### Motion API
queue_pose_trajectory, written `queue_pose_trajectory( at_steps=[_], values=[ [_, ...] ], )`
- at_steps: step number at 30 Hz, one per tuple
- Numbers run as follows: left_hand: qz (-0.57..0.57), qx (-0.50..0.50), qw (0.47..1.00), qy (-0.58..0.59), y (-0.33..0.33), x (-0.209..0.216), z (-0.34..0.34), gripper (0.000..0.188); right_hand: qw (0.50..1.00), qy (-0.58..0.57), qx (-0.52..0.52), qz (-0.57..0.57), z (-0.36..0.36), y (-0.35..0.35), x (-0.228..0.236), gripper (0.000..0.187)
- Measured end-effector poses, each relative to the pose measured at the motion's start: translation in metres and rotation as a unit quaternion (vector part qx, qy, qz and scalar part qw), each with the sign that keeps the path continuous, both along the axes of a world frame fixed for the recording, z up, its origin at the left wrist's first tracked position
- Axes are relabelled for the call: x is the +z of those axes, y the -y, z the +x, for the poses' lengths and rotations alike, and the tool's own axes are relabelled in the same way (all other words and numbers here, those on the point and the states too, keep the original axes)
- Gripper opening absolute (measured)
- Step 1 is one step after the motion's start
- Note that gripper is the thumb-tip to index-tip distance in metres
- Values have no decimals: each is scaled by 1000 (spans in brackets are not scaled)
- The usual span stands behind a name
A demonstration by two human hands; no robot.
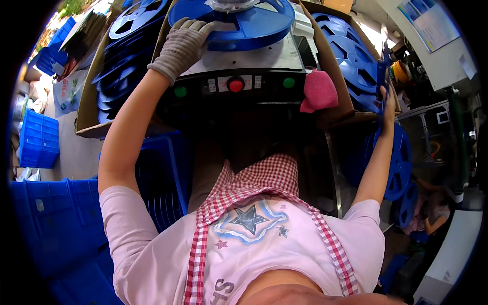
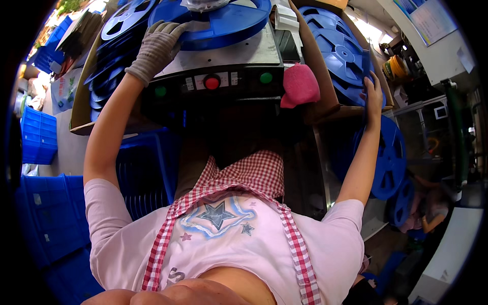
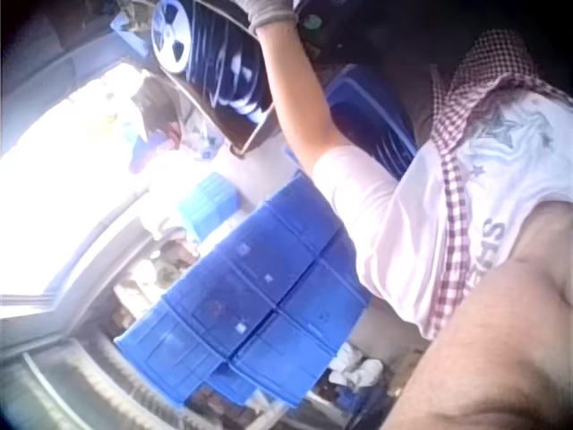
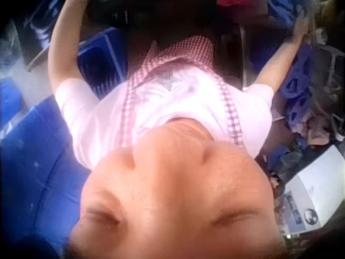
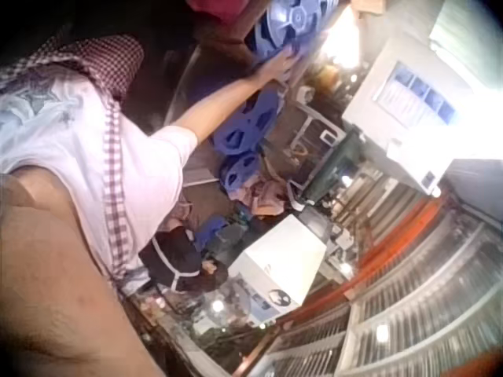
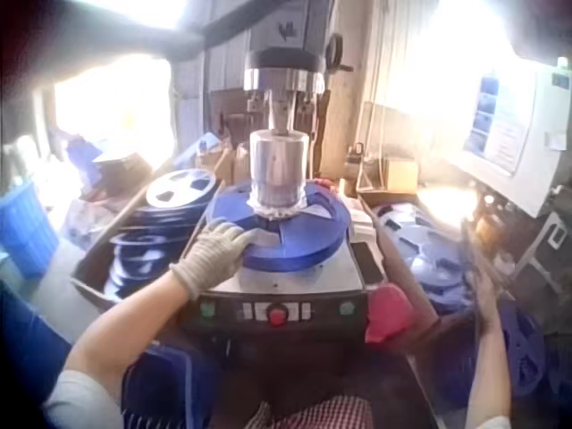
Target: The person repeatedly picks up blue plastic spools from a blue crate, wipes them with a pink cloth, and places them into a cardboard box. The person then stacks the filled crate onto a pile of other crates.
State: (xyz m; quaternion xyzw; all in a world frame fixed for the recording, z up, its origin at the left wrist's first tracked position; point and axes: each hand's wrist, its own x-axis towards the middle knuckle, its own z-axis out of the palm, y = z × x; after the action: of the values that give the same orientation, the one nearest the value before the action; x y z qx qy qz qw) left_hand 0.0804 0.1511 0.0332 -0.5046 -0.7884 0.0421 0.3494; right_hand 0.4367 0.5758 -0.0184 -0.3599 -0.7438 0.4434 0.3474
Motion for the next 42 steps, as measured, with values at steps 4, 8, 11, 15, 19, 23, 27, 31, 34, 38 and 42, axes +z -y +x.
queue_pose_trajectory(
  at_steps=[4,8,11,15,19,23,27,31,34,38,42],
  values=[
    [-8,-10,1000,-27,8,-6,-8,38,947,-219,105,-211,34,120,9,50],
    [-6,-31,998,-49,6,-6,-12,35,835,-362,261,-321,68,167,-9,55],
    [5,-38,998,-58,4,-9,-18,38,747,-427,335,-385,71,207,-8,61],
    [41,-72,994,-65,6,7,-20,24,662,-464,385,-445,62,231,-12,70],
    [89,-90,989,-82,52,24,-7,16,597,-474,425,-487,47,263,-10,72],
    [113,-68,991,-29,141,51,54,23,618,-459,439,-463,46,263,-27,80],
    [140,29,980,142,359,70,138,37,611,-448,468,-455,41,268,-23,75],
    [323,212,838,384,474,9,224,37,609,-414,480,-477,30,251,-78,74],
    [275,265,825,417,464,-78,242,34,584,-403,502,-494,16,254,-77,77],
    [266,320,822,388,436,-188,229,33,576,-383,542,-478,12,262,-71,78],
    [229,448,785,363,458,-245,188,36,591,-353,552,-472,9,271,-69,78]
  ],
)
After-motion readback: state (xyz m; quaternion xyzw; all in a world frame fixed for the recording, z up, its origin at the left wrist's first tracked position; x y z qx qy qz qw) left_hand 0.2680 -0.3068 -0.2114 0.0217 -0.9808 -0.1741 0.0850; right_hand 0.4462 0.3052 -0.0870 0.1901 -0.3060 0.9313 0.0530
